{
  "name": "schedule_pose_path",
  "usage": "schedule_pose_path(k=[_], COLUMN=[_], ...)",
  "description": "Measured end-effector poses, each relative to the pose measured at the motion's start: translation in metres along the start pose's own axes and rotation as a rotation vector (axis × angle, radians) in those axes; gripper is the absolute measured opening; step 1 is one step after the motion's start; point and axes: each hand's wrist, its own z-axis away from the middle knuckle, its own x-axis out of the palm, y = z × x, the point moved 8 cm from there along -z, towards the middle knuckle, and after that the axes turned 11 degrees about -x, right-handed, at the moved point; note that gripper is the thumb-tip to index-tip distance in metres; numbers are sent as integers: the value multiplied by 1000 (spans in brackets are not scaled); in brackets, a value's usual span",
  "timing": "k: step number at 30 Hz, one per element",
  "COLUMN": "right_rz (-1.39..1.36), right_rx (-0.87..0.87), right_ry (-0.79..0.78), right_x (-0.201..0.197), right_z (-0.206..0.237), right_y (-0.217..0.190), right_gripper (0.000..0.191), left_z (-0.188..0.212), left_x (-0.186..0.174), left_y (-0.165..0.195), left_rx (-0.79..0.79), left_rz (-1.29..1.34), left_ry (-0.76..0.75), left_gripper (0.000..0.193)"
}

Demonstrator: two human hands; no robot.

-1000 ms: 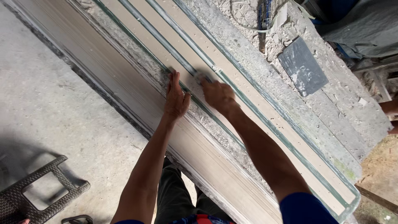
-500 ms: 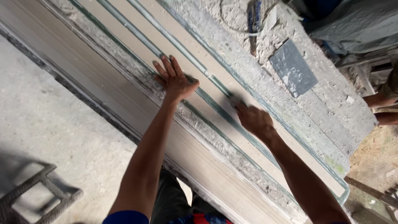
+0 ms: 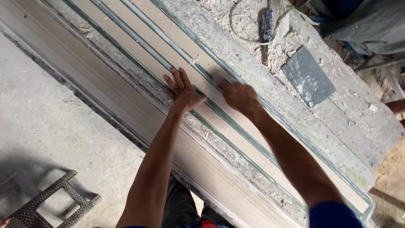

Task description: The person works on long wooden frame moldings laid on a workshop bench, running a small handheld scraper along the recessed grooves to smooth them and remove excess material. They steady each molding with one hand while scraping along its length, working across several grooves and repositioning along the boards.

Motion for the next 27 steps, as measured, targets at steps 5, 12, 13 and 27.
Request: schedule_pose_path(k=[5, 12, 13, 27], right_rz=[245, 108, 48, -126], right_rx=[61, -5, 16, 209], right_ry=[-37, 19, -62, 133], right_x=[28, 2, 1, 21], right_z=[150, 17, -11, 174], right_y=[20, -18, -23, 96], right_gripper=[52, 45, 44, 50], left_z=[7, 0, 8, -2], left_x=[8, -11, -21, 44], left_y=[-6, 11, 21, 0], left_rx=[-123, 195, 325, 480], left_rz=[19, -149, -197, -2002], left_ry=[-173, 282, 458, 316], left_gripper=[135, 142, 144, 124])
